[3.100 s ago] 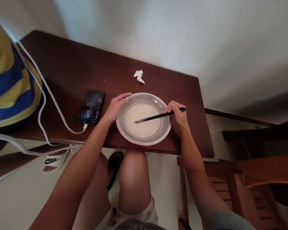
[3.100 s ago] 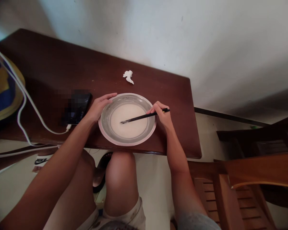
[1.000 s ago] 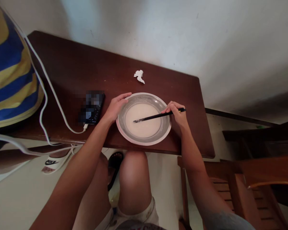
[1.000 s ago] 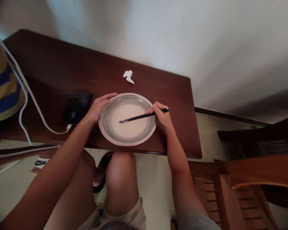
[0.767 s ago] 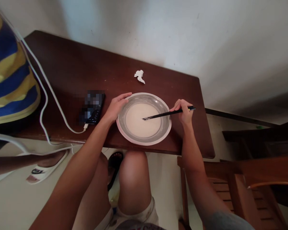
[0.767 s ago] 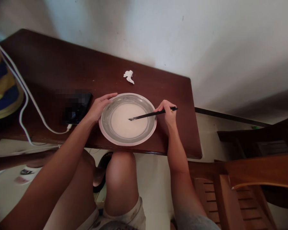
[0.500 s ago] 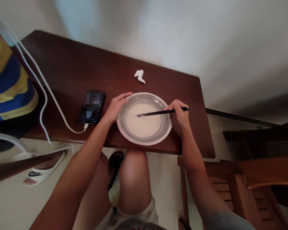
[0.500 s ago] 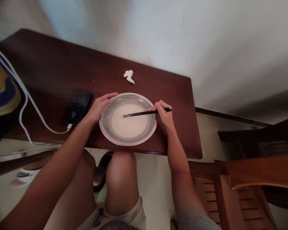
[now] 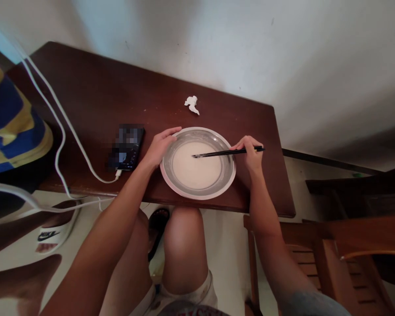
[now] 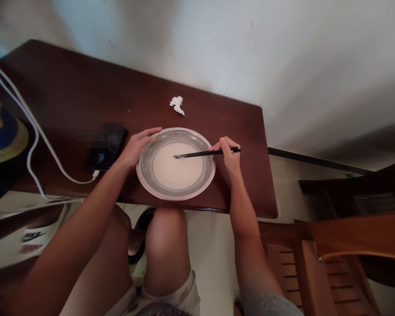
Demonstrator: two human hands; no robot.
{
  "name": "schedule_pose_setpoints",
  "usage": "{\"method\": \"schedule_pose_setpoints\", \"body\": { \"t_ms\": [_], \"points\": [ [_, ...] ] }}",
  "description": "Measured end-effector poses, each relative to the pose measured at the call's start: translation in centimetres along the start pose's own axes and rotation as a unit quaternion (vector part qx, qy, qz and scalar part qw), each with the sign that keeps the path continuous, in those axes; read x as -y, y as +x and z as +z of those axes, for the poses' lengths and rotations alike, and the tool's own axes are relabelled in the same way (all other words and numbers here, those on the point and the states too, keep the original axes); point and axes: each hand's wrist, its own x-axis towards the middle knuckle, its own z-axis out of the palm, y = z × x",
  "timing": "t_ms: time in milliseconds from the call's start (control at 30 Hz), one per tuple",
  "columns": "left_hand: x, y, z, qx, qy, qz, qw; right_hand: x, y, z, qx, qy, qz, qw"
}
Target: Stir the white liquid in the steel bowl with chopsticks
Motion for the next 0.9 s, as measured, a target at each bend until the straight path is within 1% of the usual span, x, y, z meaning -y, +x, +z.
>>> {"method": "schedule_pose_setpoints", "body": {
  "t_ms": [67, 100, 200, 267, 333, 433, 500, 533, 667, 700, 733, 867, 900],
  "points": [
    [0.04, 0.02, -0.04, 0.001, 0.000, 0.000, 1.000, -0.14, 0.08, -0.22, -0.016, 0.017, -0.010, 1.000],
    [0.07, 0.03, -0.07, 0.002, 0.001, 0.001, 1.000, -0.21, 0.06, -0.25, -0.006, 0.025, -0.012, 1.000],
    [0.16, 0.06, -0.15, 0.003, 0.006, 0.005, 1.000, -0.19, -0.20, 0.10, 0.066, 0.026, 0.004, 0.997],
    [0.20, 0.09, -0.17, 0.003, 0.007, 0.004, 1.000, 0.03, -0.34, 0.42, 0.096, 0.012, 0.018, 0.995],
    [0.22, 0.12, -0.14, 0.001, 0.006, 0.003, 1.000, 0.28, -0.32, 0.52, 0.081, -0.003, 0.022, 0.996],
    [0.21, 0.14, -0.09, -0.001, 0.006, 0.001, 1.000, 0.30, -0.06, 0.20, 0.006, -0.002, 0.011, 1.000],
    [0.16, 0.11, -0.08, 0.001, 0.009, 0.002, 1.000, 0.08, 0.05, -0.03, -0.012, 0.017, 0.002, 1.000],
    [0.13, 0.09, -0.09, 0.002, 0.011, 0.002, 1.000, -0.04, 0.03, -0.05, -0.003, 0.025, 0.002, 1.000],
    [0.09, 0.02, -0.13, 0.003, 0.014, 0.005, 1.000, -0.13, -0.28, 0.34, 0.083, 0.010, 0.019, 0.996],
    [0.09, 0.01, -0.13, 0.003, 0.014, 0.007, 1.000, -0.05, -0.32, 0.43, 0.089, 0.001, 0.021, 0.996],
    [0.09, 0.01, -0.13, 0.002, 0.013, 0.008, 1.000, 0.04, -0.32, 0.47, 0.083, -0.005, 0.020, 0.996],
    [0.02, -0.04, -0.08, 0.002, 0.009, 0.004, 1.000, 0.15, -0.06, 0.03, -0.012, 0.009, -0.004, 1.000],
    [-0.02, -0.07, -0.08, 0.002, 0.009, 0.004, 1.000, 0.09, -0.03, -0.09, -0.021, 0.017, -0.009, 1.000]
  ]
}}
